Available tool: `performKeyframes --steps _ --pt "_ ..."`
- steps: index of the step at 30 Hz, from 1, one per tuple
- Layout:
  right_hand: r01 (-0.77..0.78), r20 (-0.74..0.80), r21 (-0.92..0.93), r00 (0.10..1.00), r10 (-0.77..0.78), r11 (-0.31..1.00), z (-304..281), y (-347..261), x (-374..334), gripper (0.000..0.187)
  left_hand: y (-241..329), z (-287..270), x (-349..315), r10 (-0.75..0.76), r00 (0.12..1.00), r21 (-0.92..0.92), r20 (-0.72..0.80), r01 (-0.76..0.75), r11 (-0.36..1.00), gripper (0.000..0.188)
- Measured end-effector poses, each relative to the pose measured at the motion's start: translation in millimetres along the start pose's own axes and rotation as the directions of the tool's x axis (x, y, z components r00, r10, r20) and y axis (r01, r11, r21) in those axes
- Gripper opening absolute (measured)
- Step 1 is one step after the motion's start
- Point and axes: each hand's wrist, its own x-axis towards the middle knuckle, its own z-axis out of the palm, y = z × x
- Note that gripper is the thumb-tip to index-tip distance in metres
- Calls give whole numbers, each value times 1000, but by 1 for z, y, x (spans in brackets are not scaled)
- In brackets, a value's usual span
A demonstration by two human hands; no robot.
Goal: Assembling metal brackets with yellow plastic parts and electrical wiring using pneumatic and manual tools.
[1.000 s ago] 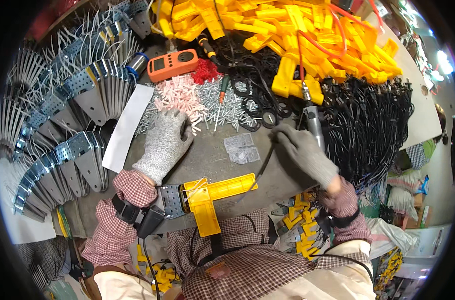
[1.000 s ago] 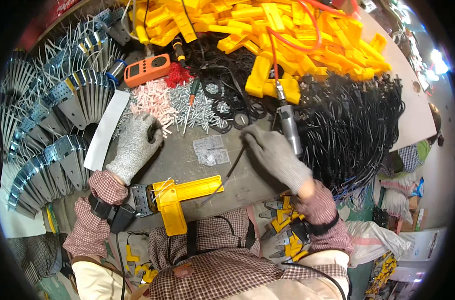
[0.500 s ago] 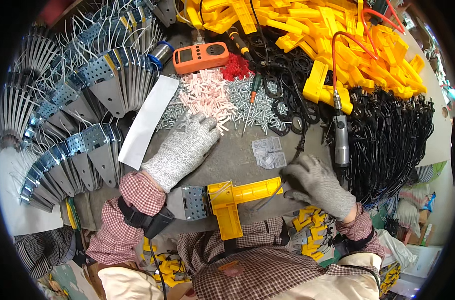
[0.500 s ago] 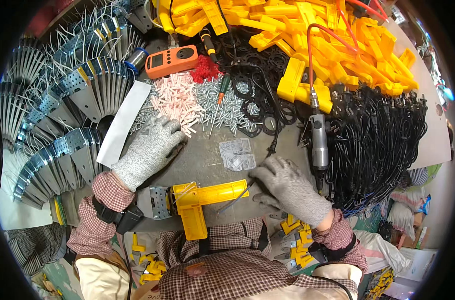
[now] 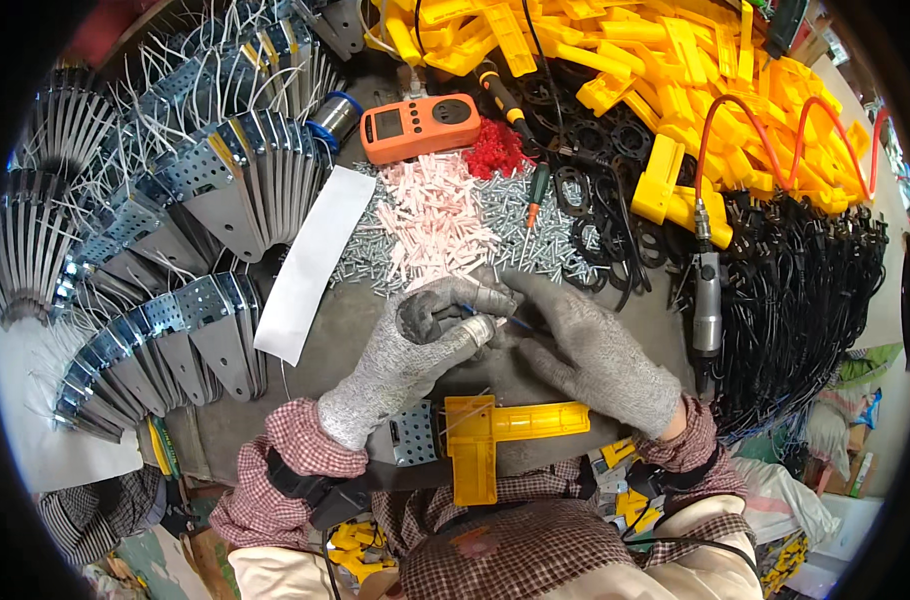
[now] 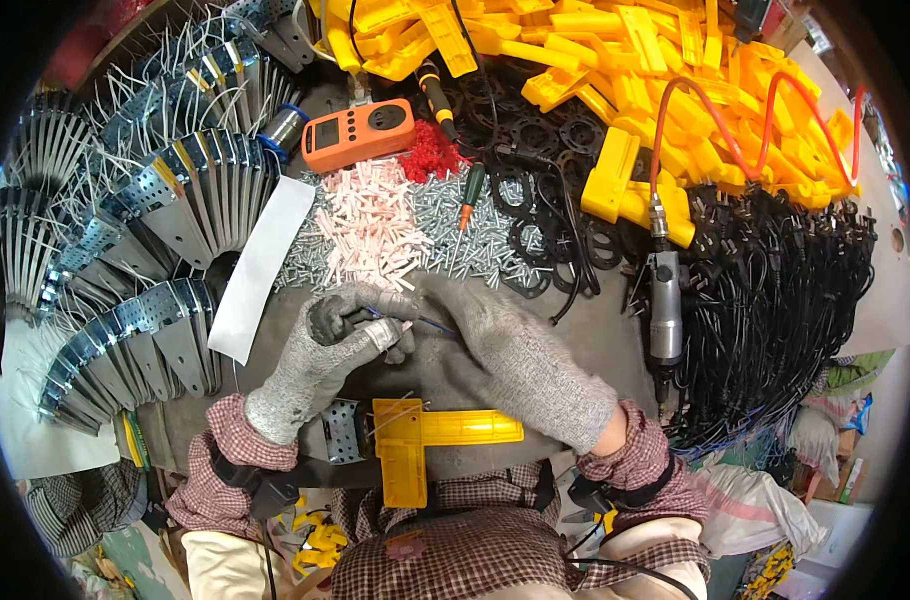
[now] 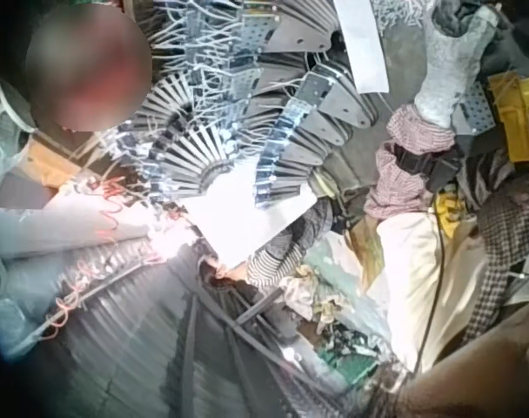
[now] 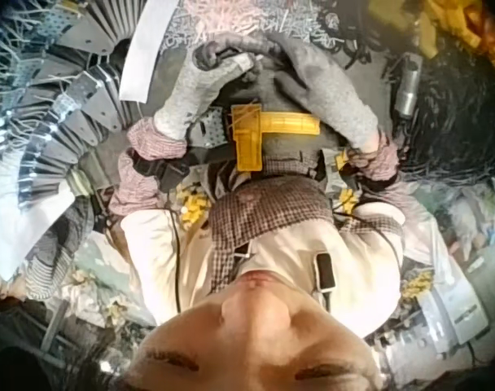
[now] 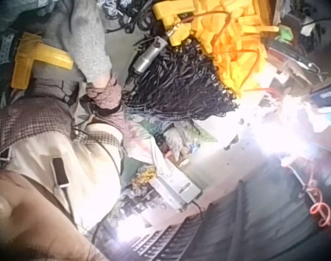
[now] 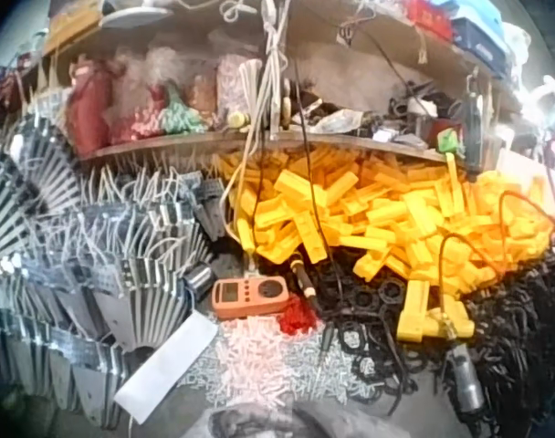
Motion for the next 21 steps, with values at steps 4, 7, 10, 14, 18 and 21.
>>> performKeyframes --steps 4,7,10,14,18,21 --pt "-126 50 444 992 116 887 23 7 9 39 -13 0 -4 186 960 215 -210 -140 966 26" --pt "-106 -61 369 989 138 923 34 14 8 26 -26 -9 1 651 757 726 57 -479 493 24" --pt "-161 -172 384 955 242 909 38 18 9 18 -15 1 -3 392 878 365 -275 -282 887 25" --pt "-175 -196 344 948 253 923 33 17 9 19 -17 -13 1 89 947 161 -308 -40 986 24" --pt "-109 -240 305 953 187 946 32 15 10 20 -20 -15 -4 -32 969 68 -243 50 996 20" --pt "-271 -101 299 944 313 915 30 10 7 22 -21 -13 -3 -14 962 0 -271 15 1000 22"
